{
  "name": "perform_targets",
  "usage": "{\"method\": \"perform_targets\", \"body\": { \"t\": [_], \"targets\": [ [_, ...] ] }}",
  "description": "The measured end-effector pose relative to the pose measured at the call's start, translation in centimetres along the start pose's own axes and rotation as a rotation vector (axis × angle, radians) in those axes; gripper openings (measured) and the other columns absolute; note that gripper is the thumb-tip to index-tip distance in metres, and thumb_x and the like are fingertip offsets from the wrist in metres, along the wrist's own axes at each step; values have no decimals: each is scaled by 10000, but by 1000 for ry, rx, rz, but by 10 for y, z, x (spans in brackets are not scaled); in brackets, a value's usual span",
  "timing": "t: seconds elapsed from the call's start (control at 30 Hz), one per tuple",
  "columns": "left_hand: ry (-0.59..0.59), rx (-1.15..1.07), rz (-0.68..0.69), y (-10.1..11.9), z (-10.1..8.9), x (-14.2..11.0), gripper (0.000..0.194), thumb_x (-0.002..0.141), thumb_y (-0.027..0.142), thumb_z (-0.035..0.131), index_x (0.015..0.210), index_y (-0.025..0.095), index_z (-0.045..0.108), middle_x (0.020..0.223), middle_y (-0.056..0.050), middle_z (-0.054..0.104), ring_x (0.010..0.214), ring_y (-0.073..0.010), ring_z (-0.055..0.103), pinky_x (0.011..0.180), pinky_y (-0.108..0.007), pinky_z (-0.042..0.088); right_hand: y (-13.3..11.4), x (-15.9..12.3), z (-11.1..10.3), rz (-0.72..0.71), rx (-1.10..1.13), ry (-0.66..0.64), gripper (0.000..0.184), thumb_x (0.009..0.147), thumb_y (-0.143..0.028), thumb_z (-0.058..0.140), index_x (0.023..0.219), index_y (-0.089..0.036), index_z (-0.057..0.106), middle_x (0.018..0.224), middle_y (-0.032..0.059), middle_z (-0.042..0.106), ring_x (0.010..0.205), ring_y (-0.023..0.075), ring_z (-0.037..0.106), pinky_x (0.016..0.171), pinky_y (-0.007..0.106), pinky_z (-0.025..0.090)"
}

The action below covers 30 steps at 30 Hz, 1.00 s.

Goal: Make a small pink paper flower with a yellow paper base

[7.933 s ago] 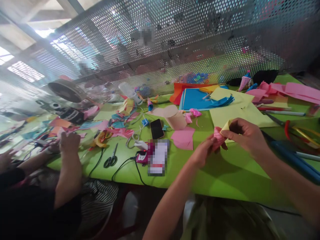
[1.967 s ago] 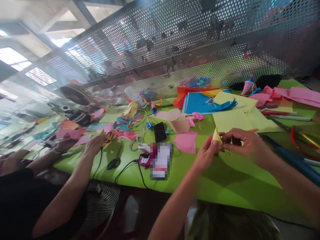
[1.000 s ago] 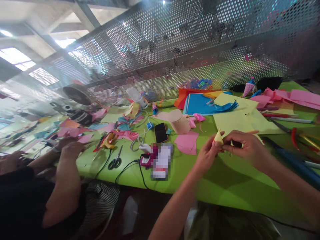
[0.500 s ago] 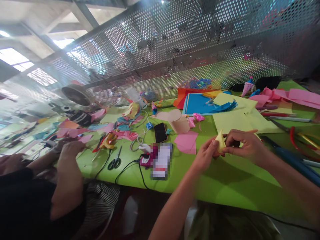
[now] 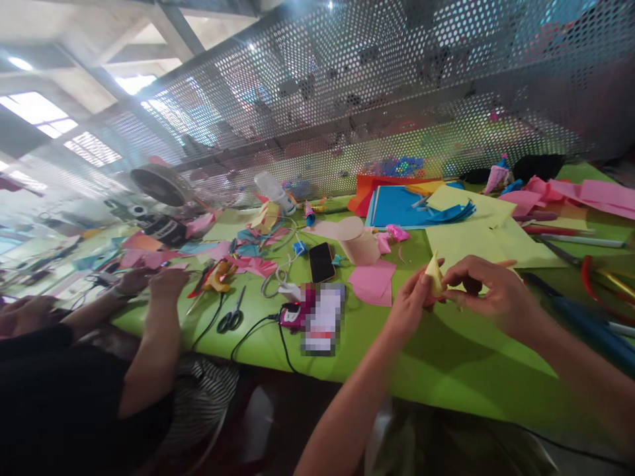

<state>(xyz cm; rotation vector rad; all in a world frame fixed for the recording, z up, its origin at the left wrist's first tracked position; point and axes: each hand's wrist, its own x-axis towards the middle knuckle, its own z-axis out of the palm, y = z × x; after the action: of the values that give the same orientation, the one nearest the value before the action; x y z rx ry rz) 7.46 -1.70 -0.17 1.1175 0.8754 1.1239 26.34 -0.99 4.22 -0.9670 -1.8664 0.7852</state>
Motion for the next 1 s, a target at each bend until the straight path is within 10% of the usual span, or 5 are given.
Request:
{"method": "perform_targets", "body": {
  "t": [0.5,0.77,1.0],
  "targets": [
    [23,175,117,-4,-1,-3,567,1024,535,586,1516,256,617,1352,-102,692,1209,-269,622,1020,-353,513,10,-1,10,77,-51,-90,287,1000,-493,685,858,-247,733,822,29,705,743,211,638,663,343,456],
    [-153,234,147,-15,-3,4,883,797,168,726,1623,224,418,1352,-109,670,1104,-242,663,960,-347,564,11,-2,15,179,-19,55,411,884,-601,789,742,-235,667,693,-5,652,642,179,571,586,308,399],
    [-8,187,173,-18,-2,8,501,877,297,783,1322,199,575,1173,-86,694,1060,-233,655,971,-350,556,4,-6,14,118,-112,69,186,938,-437,762,961,-253,741,696,-34,643,590,147,518,554,287,380]
  ]
}}
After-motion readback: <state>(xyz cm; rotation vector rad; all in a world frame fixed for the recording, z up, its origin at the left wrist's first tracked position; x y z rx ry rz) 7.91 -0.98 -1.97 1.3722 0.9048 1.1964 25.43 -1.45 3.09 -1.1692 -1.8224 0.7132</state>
